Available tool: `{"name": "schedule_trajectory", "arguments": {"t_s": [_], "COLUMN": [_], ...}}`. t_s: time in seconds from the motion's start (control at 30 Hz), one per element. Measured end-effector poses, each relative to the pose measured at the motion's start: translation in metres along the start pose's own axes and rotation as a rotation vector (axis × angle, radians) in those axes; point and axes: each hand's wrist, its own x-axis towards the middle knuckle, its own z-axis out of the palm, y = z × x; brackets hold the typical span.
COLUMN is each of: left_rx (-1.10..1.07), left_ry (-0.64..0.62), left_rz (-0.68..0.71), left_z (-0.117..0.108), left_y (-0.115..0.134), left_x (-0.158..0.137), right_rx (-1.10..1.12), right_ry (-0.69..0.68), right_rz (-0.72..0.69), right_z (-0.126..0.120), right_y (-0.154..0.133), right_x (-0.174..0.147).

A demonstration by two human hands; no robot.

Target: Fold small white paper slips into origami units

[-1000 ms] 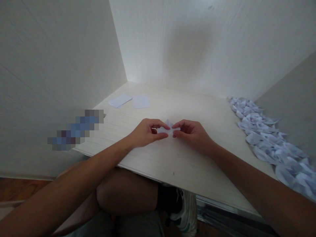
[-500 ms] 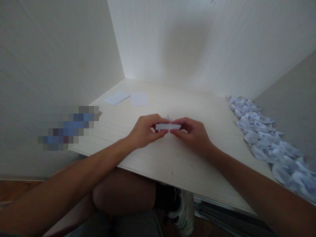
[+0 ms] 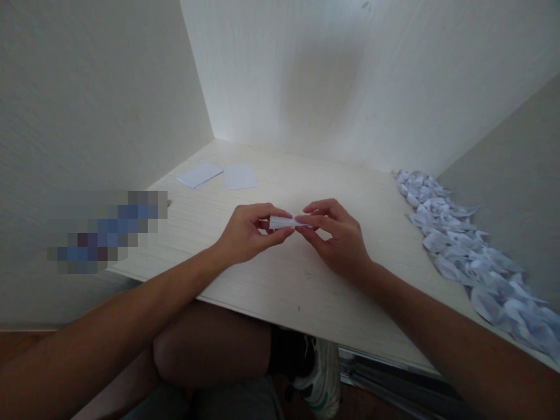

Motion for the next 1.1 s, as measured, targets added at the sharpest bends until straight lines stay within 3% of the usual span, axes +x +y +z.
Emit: {"name": "schedule_trajectory", "arguments": {"t_s": [0.1, 0.23, 0.33, 0.53, 0.83, 1.1], "left_rx": [0.050, 0.193, 0.171, 0.034, -0.129, -0.253], "left_ry": [0.000, 0.041, 0.032, -0.064, -0.015, -0.093], "left_rz": [-0.039, 0.146, 0.177, -0.069, -0.295, -0.475], "left_z": [-0.001, -0.003, -0.002, 0.000, 0.000, -0.005], "left_y": [-0.001, -0.004, -0.003, 0.000, -0.008, -0.011], "left_x": [-0.001, 0.000, 0.001, 0.000, 0.003, 0.007], "right_rx": [-0.031, -0.021, -0.010, 0.036, 0.422, 0.505], "right_ry": [-0.036, -0.061, -0.063, -0.068, -0.111, -0.122], "right_rz": [-0.036, -0.022, -0.034, 0.010, 0.412, 0.560], "right_z": [0.000, 0.001, 0.001, 0.002, 0.007, 0.006], "right_y": [0.000, -0.001, -0.002, -0.004, 0.000, 0.007], "right_x": [0.001, 0.001, 0.001, -0.001, 0.000, 0.003]}}
